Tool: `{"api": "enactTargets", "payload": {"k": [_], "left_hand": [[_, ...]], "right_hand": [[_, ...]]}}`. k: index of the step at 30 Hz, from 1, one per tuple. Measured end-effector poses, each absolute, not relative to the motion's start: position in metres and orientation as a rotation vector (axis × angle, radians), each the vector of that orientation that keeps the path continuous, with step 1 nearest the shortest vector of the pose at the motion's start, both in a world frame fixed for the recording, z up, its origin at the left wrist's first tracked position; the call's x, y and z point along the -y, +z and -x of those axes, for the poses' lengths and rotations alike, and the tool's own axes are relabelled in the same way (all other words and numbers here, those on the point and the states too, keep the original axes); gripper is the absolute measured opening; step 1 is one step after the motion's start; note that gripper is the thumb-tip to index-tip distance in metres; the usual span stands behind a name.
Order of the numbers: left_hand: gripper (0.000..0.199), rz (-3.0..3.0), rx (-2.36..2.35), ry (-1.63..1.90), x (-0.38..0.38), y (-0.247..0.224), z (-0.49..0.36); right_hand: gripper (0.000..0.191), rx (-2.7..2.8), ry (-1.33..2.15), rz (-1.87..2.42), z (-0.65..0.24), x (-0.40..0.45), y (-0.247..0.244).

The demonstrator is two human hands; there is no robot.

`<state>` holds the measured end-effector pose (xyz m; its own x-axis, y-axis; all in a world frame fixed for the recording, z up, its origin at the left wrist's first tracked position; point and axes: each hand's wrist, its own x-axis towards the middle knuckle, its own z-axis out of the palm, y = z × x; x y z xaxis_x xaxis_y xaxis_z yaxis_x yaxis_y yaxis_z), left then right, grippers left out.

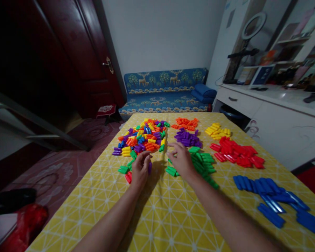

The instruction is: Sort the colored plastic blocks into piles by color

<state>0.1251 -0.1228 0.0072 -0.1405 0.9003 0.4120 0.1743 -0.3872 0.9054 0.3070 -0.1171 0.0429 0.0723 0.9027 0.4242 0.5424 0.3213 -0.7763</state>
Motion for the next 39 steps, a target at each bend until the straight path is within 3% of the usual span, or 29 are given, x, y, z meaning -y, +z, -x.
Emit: {"api": "enactTargets", "payload": {"k": [5, 11, 22, 29, 33, 39], "left_hand": [[0.019, -1.535, -1.263, 1.601, 0.120, 0.003, -0.121], [0.019, -1.556, -1.248, 1.559, 0.121, 0.000, -0.121], [0.020, -1.824, -1.162, 1.479, 0.132, 0.015, -0.122], [0.018, -1.905, -1.127, 1.523, 0.132, 0.014, -0.124], [0.015, -1.895, -1.122, 1.509, 0.131, 0.011, -0.126], [0.017, -1.892, -1.143, 1.495, 0.129, 0.010, -0.125]], "right_hand": [[0.038, 1.557, 0.826, 1.215, -0.247, 0.161, 0.022], [0.040, 1.494, 0.858, 1.176, -0.235, 0.170, 0.012], [0.006, 1.467, 0.764, 1.167, -0.252, 0.187, 0.033], [0.027, 1.185, 0.204, 1.562, -0.387, 0.181, 0.035], [0.035, 1.131, 0.240, 1.581, -0.426, 0.182, 0.021], [0.040, 1.283, 0.446, 1.515, -0.404, 0.162, 0.024]]}}
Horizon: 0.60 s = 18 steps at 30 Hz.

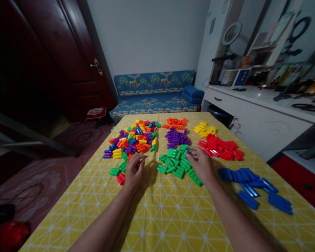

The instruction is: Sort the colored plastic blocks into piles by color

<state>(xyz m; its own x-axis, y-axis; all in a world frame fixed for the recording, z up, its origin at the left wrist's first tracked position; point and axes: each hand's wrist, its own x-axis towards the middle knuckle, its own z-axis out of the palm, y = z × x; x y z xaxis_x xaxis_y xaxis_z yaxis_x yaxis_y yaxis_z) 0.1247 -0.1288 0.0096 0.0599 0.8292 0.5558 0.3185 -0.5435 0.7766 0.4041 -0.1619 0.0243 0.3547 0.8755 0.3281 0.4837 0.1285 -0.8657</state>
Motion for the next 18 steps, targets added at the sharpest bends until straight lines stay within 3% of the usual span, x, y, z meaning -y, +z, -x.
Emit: {"api": "enactTargets", "payload": {"k": [6, 10, 13, 18], "left_hand": [[0.018, -1.934, -1.125, 1.491, 0.130, 0.014, -0.126], [0.020, -1.980, -1.137, 1.468, 0.131, 0.012, -0.125], [0.022, -2.065, -1.307, 1.510, 0.129, 0.010, -0.120], [0.034, -2.187, -1.810, 1.389, 0.127, 0.013, -0.110]], "right_hand": [[0.027, 1.368, 0.341, 1.579, -0.394, 0.091, 0.044], [0.047, 1.281, 0.315, 1.509, -0.372, 0.067, 0.048], [0.050, 1.305, 0.382, 1.351, -0.334, 0.084, 0.047], [0.038, 1.478, 0.566, 1.220, -0.266, 0.144, 0.031]]}}
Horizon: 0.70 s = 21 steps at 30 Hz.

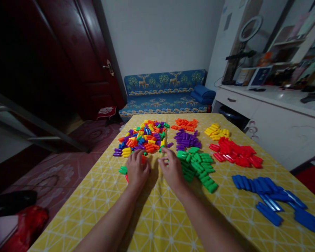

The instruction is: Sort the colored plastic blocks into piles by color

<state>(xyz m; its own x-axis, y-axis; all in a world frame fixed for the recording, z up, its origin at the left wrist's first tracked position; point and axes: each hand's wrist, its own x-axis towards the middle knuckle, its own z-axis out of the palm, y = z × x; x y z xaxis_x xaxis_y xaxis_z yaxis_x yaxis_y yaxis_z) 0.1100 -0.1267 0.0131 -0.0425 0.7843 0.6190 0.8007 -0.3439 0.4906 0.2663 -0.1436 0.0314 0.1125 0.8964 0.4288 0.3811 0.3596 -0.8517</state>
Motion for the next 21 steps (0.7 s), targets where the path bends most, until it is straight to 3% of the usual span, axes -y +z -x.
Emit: {"api": "enactTargets", "payload": {"k": [4, 10, 21], "left_hand": [[0.044, 2.083, 1.927, -1.134, 0.125, 0.014, -0.101], [0.018, 2.201, 1.906, -1.076, 0.126, 0.015, -0.091], [0.035, 2.221, 2.198, -0.576, 0.121, 0.028, -0.086]], "right_hand": [[0.035, 1.520, 0.613, 1.215, -0.240, 0.170, 0.012], [0.038, 1.593, 0.572, 1.218, -0.240, 0.172, 0.003], [0.038, 1.602, 0.544, 1.195, -0.242, 0.167, 0.002]]}}
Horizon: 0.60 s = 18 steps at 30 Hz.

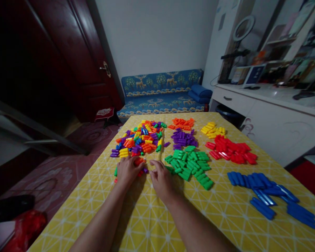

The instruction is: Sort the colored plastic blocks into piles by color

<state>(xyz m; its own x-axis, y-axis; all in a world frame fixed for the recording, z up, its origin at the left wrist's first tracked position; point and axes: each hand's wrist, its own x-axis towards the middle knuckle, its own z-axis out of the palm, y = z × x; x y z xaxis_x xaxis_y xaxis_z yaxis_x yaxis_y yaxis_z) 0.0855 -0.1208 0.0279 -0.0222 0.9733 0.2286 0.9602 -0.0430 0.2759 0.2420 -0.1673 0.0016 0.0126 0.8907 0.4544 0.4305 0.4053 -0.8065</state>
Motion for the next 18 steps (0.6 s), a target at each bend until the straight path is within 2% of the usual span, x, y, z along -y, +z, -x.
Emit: {"api": "enactTargets", "payload": {"k": [5, 9, 13, 18], "left_hand": [[0.030, -2.222, -2.041, 0.712, 0.119, 0.024, -0.083], [0.027, -2.145, -1.492, 1.095, 0.119, 0.015, -0.092], [0.036, -1.856, -1.041, 1.253, 0.126, 0.012, -0.107], [0.055, -1.638, -0.828, 1.233, 0.133, 0.012, -0.113]], "right_hand": [[0.036, 1.598, 0.529, 1.187, -0.242, 0.167, 0.003], [0.034, 1.537, 0.459, 1.161, -0.243, 0.167, 0.005], [0.032, 1.457, 0.422, 1.137, -0.246, 0.166, 0.007], [0.026, 1.473, 0.372, 1.114, -0.250, 0.165, 0.008]]}}
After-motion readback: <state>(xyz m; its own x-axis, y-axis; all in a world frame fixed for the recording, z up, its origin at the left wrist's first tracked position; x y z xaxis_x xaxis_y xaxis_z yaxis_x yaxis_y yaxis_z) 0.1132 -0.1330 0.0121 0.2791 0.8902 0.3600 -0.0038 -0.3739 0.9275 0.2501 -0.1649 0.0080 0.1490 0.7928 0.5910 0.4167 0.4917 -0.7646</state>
